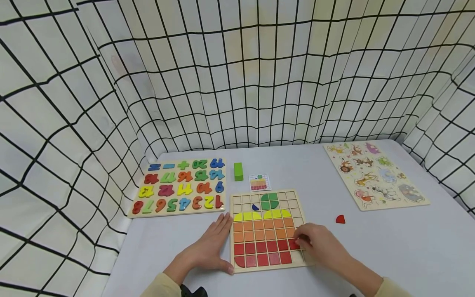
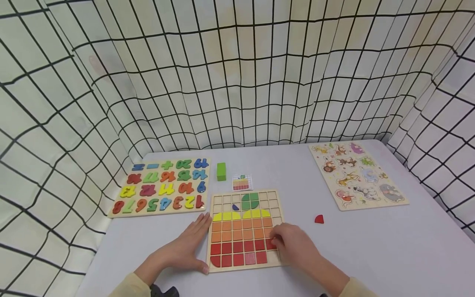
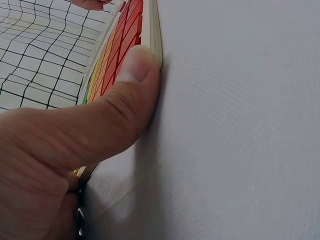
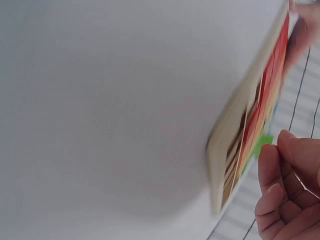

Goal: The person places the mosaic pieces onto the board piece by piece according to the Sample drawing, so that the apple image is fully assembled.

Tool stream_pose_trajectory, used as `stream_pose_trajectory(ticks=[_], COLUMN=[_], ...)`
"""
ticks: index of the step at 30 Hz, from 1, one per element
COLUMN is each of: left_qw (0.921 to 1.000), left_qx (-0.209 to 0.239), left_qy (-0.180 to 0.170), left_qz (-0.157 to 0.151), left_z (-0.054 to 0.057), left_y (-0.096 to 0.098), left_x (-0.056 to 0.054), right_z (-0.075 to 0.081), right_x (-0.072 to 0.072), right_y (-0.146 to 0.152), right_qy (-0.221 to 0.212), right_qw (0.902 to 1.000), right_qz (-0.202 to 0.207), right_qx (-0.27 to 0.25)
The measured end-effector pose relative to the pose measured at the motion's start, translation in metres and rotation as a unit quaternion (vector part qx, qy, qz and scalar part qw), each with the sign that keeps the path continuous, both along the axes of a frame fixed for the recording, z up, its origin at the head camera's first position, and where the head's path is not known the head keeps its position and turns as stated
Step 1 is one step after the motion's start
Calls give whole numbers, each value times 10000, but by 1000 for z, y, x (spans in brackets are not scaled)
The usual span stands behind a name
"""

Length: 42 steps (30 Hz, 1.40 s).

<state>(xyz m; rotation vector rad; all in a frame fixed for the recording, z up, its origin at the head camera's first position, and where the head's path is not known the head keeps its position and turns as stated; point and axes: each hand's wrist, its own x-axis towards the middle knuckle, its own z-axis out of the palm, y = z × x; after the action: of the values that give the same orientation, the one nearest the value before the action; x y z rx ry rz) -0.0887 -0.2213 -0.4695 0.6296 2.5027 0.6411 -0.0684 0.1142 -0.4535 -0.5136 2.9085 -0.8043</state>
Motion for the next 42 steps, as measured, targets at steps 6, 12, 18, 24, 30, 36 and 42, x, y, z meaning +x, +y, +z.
stream_pose_trajectory(ticks=[6, 12, 18, 24, 30, 36, 42], left_qw=[10000, 10000, 10000, 10000, 10000, 10000, 10000], left_qx=[2, -50, -45, -21, -42, -86, -94], left_qy=[35, 42, 6, -4, -21, -15, 4], left_qz=[-33, -4, 23, 11, 22, 23, 22], left_z=[0, -1, -2, -2, -2, -1, -1], left_y=[-1, 0, 0, -1, 0, 1, 1], left_x=[1, -1, -2, -2, -2, -1, -2], right_z=[3, -5, -8, -9, -11, -10, -5], right_x=[-27, -38, -41, -44, -41, -36, -26], right_y=[65, 111, 113, 114, 115, 112, 95], right_qy=[277, -49, -94, -261, 306, 562, -42], right_qw=[9975, 9974, 9975, 9972, 9910, 9879, 9994], right_qz=[-472, -261, -167, -206, 283, 226, -49], right_qx=[437, 672, 678, 677, 1273, 1425, 346])
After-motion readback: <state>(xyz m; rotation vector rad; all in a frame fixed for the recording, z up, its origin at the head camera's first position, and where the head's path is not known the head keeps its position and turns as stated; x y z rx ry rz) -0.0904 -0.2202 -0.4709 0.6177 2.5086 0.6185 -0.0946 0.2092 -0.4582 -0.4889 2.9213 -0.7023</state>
